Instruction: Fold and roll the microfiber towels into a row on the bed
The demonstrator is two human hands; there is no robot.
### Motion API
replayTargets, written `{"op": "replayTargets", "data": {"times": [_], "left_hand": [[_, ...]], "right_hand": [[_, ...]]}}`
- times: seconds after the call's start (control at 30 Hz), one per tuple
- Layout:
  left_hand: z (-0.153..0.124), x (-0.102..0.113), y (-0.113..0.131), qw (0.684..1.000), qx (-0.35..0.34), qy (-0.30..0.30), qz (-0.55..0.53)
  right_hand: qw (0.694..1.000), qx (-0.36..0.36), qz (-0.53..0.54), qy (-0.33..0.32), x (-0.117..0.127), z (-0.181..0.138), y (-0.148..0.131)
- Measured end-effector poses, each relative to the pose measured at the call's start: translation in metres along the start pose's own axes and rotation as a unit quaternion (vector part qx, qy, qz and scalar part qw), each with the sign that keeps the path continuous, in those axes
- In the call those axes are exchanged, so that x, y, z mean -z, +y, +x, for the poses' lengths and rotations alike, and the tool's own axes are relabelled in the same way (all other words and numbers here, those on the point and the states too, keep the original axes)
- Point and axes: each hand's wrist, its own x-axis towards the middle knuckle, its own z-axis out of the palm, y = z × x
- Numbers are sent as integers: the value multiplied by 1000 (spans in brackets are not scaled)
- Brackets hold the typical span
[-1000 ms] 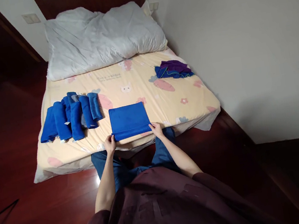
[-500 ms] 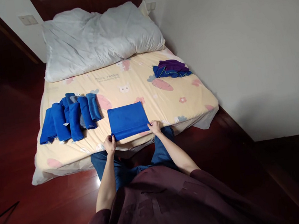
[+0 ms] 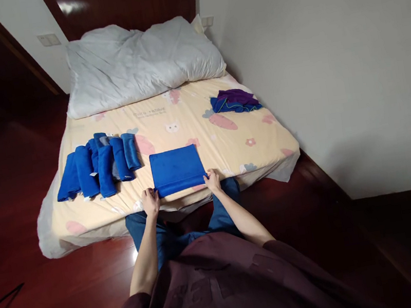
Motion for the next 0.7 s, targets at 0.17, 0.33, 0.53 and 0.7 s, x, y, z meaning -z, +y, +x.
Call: {"op": "replayTargets", "data": {"times": [0.17, 0.33, 0.53, 0.7], "left_hand": [[-26, 4, 11, 980, -180, -66, 52], [-35, -7, 4, 968, -200, -138, 56], [-21, -13, -8, 965, -188, -164, 80], [-2, -15, -10, 963, -190, -177, 68]], "right_hand": [[985, 147, -83, 28, 16, -39, -1], [942, 281, -158, -97, 18, -56, -10], [946, 235, -183, -126, 5, -42, -4], [952, 223, -174, -118, 3, -32, -5]]}}
